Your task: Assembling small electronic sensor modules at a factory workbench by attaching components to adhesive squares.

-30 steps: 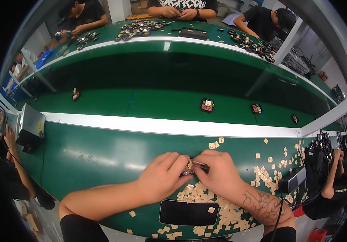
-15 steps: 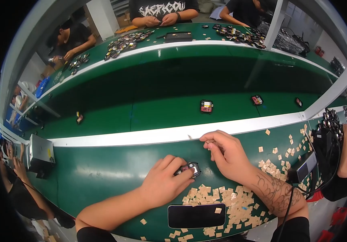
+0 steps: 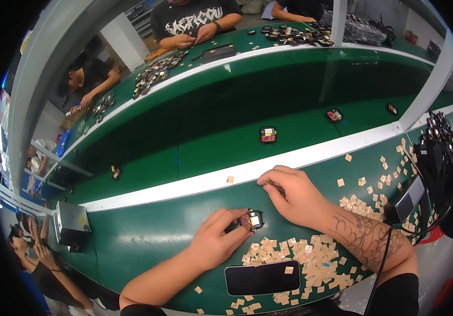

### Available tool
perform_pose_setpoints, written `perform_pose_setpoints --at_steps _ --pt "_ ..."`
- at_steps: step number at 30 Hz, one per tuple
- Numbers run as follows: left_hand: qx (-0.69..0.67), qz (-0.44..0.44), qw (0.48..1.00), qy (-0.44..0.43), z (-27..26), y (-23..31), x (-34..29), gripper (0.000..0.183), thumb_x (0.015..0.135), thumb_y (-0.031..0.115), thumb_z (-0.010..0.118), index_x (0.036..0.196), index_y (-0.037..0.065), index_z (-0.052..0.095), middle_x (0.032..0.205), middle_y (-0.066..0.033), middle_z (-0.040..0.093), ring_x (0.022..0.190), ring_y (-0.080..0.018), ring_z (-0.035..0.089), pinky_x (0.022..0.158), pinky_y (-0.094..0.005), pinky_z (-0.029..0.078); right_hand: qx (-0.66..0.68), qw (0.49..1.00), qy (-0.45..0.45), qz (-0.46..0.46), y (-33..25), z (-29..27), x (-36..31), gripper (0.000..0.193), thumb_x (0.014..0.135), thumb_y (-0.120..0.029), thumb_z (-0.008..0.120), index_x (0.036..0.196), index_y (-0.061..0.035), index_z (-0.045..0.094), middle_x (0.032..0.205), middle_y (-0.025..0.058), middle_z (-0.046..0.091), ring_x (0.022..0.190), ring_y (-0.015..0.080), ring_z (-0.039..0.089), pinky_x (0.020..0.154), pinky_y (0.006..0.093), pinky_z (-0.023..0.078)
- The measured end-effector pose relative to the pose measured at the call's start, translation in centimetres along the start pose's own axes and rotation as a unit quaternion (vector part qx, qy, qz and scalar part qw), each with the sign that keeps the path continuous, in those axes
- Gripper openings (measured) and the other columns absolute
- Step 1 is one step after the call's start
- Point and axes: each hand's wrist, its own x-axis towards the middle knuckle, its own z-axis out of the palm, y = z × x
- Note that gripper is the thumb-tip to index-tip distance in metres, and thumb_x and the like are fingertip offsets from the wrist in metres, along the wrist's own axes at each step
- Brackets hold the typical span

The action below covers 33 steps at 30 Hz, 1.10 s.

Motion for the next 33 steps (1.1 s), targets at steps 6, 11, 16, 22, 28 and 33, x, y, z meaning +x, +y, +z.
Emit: perform_pose_setpoints --at_steps 6,11,16,22,28,33 --pt "-0.035 -0.039 0.998 -0.019 -0.1 0.1 -0.2 0.021 0.083 0.011 0.089 0.092 0.004 0.071 0.122 -0.0152 0.069 0.088 -0.0281 0.066 0.073 -0.0384 0.057 0.004 0.999 0.006 -0.046 0.4 0.6 -0.3 0.015 0.101 -0.001 0.064 0.114 -0.0004 0.073 0.098 0.0146 0.070 0.079 0.0293 0.069 0.072 0.0366 0.056" --pt "-0.006 0.022 1.000 0.022 0.3 -0.3 0.3 0.029 0.081 0.012 0.090 0.102 0.004 0.071 0.121 -0.0135 0.070 0.090 -0.0285 0.067 0.076 -0.0398 0.057 -0.039 0.999 -0.002 -0.037 -0.3 0.2 -0.5 0.018 0.101 -0.002 0.064 0.117 -0.0032 0.073 0.097 0.0153 0.067 0.081 0.0330 0.068 0.073 0.0404 0.055" --pt "0.093 0.049 0.994 0.041 -0.8 0.0 0.5 0.044 0.079 0.012 0.089 0.118 0.003 0.069 0.115 -0.0110 0.072 0.093 -0.0302 0.068 0.078 -0.0415 0.054 -0.023 0.999 0.013 -0.045 0.0 0.8 -0.1 0.020 0.101 -0.001 0.062 0.119 -0.0030 0.072 0.098 0.0162 0.066 0.083 0.0342 0.067 0.076 0.0410 0.055" --pt "0.088 -0.285 0.944 0.139 -3.1 -10.5 2.2 0.058 0.086 0.007 0.085 0.137 0.004 0.057 0.114 -0.0152 0.071 0.101 -0.0335 0.065 0.091 -0.0451 0.055 -0.025 0.998 0.012 -0.058 -0.2 0.0 0.0 0.023 0.100 0.001 0.062 0.121 -0.0013 0.071 0.097 0.0156 0.064 0.084 0.0323 0.067 0.077 0.0391 0.054" --pt "0.093 -0.254 0.960 0.071 -7.8 -17.7 -2.6 0.064 0.084 0.010 0.082 0.142 0.006 0.058 0.129 -0.0180 0.065 0.125 -0.0380 0.058 0.110 -0.0471 0.046 -0.049 0.998 0.014 -0.027 0.0 0.3 -0.4 0.023 0.101 -0.001 0.061 0.123 -0.0028 0.069 0.107 0.0168 0.061 0.089 0.0370 0.068 0.080 0.0447 0.056" --pt "0.323 -0.353 0.856 0.196 -12.7 -23.4 -10.0 0.064 0.088 0.005 0.078 0.148 0.006 0.055 0.136 -0.0220 0.058 0.128 -0.0401 0.056 0.106 -0.0467 0.051 -0.040 0.998 0.018 -0.036 -0.2 0.3 -0.1 0.024 0.102 -0.001 0.062 0.124 -0.0026 0.069 0.108 0.0157 0.059 0.091 0.0352 0.068 0.080 0.0437 0.056"
